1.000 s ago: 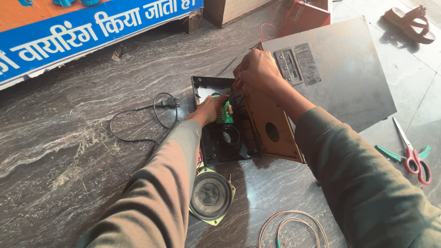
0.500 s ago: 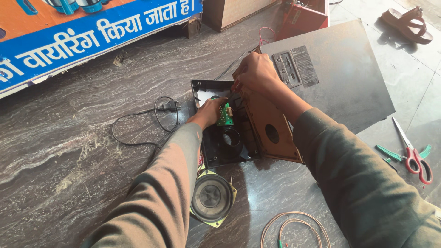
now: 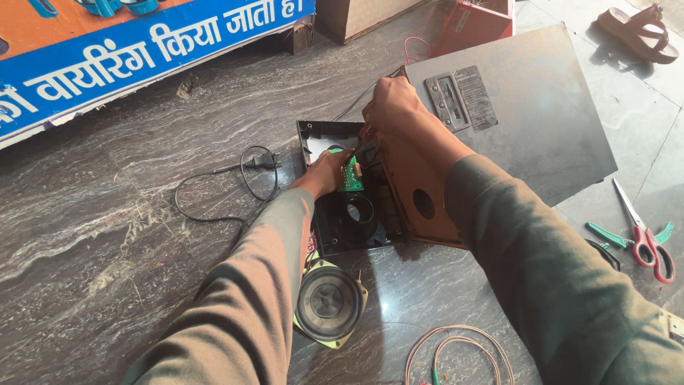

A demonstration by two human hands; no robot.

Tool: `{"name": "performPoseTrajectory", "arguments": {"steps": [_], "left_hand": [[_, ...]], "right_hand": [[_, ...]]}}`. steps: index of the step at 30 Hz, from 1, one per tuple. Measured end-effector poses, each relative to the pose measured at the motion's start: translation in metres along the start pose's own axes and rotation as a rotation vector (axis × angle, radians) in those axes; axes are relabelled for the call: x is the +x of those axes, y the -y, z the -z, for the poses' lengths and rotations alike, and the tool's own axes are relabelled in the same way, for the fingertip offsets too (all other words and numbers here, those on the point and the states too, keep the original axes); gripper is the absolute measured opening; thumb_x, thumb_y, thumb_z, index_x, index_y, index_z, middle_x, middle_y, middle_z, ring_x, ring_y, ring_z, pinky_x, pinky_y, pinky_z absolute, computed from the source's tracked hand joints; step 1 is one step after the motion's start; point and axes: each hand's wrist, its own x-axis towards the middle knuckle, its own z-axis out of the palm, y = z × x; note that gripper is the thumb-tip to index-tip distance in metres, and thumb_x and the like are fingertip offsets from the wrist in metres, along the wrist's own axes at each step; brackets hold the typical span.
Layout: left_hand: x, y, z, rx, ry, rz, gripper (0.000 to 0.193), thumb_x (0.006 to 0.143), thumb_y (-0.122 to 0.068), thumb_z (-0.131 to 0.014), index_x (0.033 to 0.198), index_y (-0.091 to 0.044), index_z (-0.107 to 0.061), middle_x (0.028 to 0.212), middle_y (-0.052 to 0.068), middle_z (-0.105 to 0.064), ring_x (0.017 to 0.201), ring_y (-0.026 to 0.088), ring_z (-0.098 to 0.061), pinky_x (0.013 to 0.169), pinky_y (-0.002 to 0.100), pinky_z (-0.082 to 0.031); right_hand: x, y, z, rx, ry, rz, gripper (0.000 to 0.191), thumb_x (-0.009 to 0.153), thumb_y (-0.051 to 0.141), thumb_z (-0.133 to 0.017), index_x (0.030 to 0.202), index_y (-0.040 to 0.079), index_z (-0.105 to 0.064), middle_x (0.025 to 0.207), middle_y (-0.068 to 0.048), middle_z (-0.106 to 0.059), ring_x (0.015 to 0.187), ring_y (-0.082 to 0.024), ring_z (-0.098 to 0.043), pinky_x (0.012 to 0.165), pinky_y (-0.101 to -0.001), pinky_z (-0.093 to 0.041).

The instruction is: The person uses a hammer and screwdriver to pry open a black electronic device, then removes and replaces an internal circuit board. They reassemble the device and test it by pressing buttons on the front panel.

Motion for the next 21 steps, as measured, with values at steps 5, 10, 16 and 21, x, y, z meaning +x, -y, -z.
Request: {"name": "performPoseTrajectory", "arguments": {"steps": [5,10,16,21], "left_hand": [[0.028,-0.014,0.003,-0.250,-0.229,-0.230,0.040,0.102,-0.004,-0.057,0.141,-0.012,-0.058,0.131,0.022,-0.071,0.126,0.040,-0.061,0.103,0.045,-0.050],[0.049,-0.032,0.014,-0.907,0.063,-0.642,0.078,0.077,0.024,-0.042,0.149,-0.006,-0.040,0.135,0.011,-0.063,0.134,0.022,-0.057,0.112,0.039,-0.048],[0.035,-0.024,0.022,-0.422,-0.072,-0.490,0.048,0.094,0.015,-0.056,0.140,0.000,-0.058,0.115,0.014,-0.068,0.106,0.028,-0.066,0.100,0.035,-0.053],[0.026,-0.034,0.026,-0.400,-0.206,-0.468,0.028,0.097,0.004,-0.059,0.124,0.000,-0.062,0.108,0.016,-0.075,0.094,0.016,-0.071,0.084,0.037,-0.055]], "right_hand": [[0.012,-0.013,-0.016,-0.094,-0.071,0.099,0.017,0.078,0.017,-0.075,0.092,0.010,-0.082,0.088,-0.018,-0.075,0.085,-0.034,-0.074,0.081,-0.0422,-0.058],[0.015,-0.019,-0.015,-0.121,-0.112,0.309,0.021,0.075,0.011,-0.074,0.094,0.005,-0.079,0.096,-0.020,-0.075,0.095,-0.036,-0.072,0.086,-0.0434,-0.056],[0.008,-0.019,-0.009,-0.066,-0.050,0.248,0.016,0.079,0.011,-0.073,0.094,0.005,-0.076,0.094,-0.022,-0.074,0.099,-0.036,-0.072,0.087,-0.0429,-0.056],[0.004,-0.007,-0.006,-0.041,-0.061,0.195,0.015,0.075,0.009,-0.073,0.090,0.009,-0.077,0.093,-0.017,-0.076,0.094,-0.034,-0.073,0.085,-0.0427,-0.057]]}}
